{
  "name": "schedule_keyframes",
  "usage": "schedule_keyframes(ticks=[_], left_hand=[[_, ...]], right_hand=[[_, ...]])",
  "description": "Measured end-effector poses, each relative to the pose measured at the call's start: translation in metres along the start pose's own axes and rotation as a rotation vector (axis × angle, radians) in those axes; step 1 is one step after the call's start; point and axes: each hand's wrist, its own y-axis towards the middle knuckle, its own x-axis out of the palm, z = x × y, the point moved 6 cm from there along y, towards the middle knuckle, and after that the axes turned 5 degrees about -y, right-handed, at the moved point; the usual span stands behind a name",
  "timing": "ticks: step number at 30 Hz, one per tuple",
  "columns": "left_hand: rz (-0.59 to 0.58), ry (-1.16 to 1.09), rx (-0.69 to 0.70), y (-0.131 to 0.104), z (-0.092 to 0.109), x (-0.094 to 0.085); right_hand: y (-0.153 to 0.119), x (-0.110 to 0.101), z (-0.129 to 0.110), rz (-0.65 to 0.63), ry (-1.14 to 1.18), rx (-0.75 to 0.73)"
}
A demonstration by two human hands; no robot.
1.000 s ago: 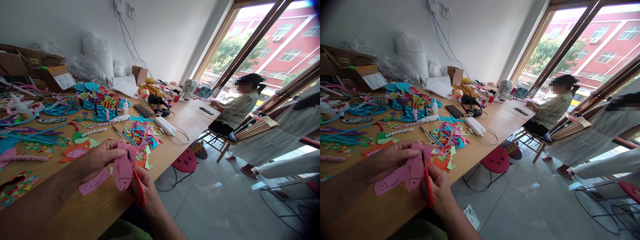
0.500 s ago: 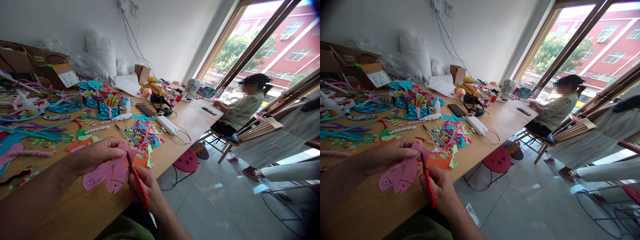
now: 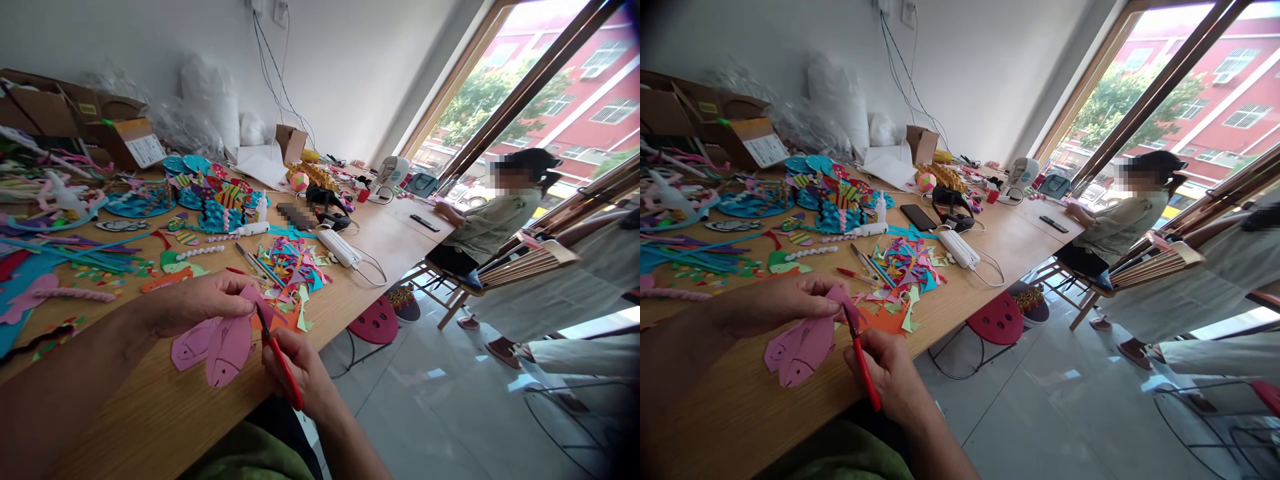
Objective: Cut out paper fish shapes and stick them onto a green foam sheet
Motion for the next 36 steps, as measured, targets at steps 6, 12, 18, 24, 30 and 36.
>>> schedule_keyframes(ticks=[6, 12, 18, 24, 30, 36], left_hand=[[-0.016, 0.053, 0.007, -0.002, -0.002, -0.002], [-0.012, -0.069, 0.005, -0.002, -0.001, -0.003], [0.032, -0.270, 0.094, 0.001, 0.003, -0.004], [-0.070, -0.183, 0.206, 0.006, -0.002, 0.006], [0.373, -0.186, 0.352, 0.008, 0.010, 0.010], [0.640, -0.265, 0.420, 0.000, 0.010, 0.007]], right_hand=[[-0.003, -0.006, 0.000, -0.034, -0.112, 0.010], [0.001, -0.005, 0.000, -0.033, -0.014, 0.053], [0.017, -0.006, -0.004, 0.204, 0.205, 0.001], [0.033, -0.007, -0.003, 0.316, 0.323, -0.074], [0.040, 0.001, -0.006, 0.351, 0.370, -0.073], [0.040, 0.014, -0.014, 0.329, 0.349, -0.033]])
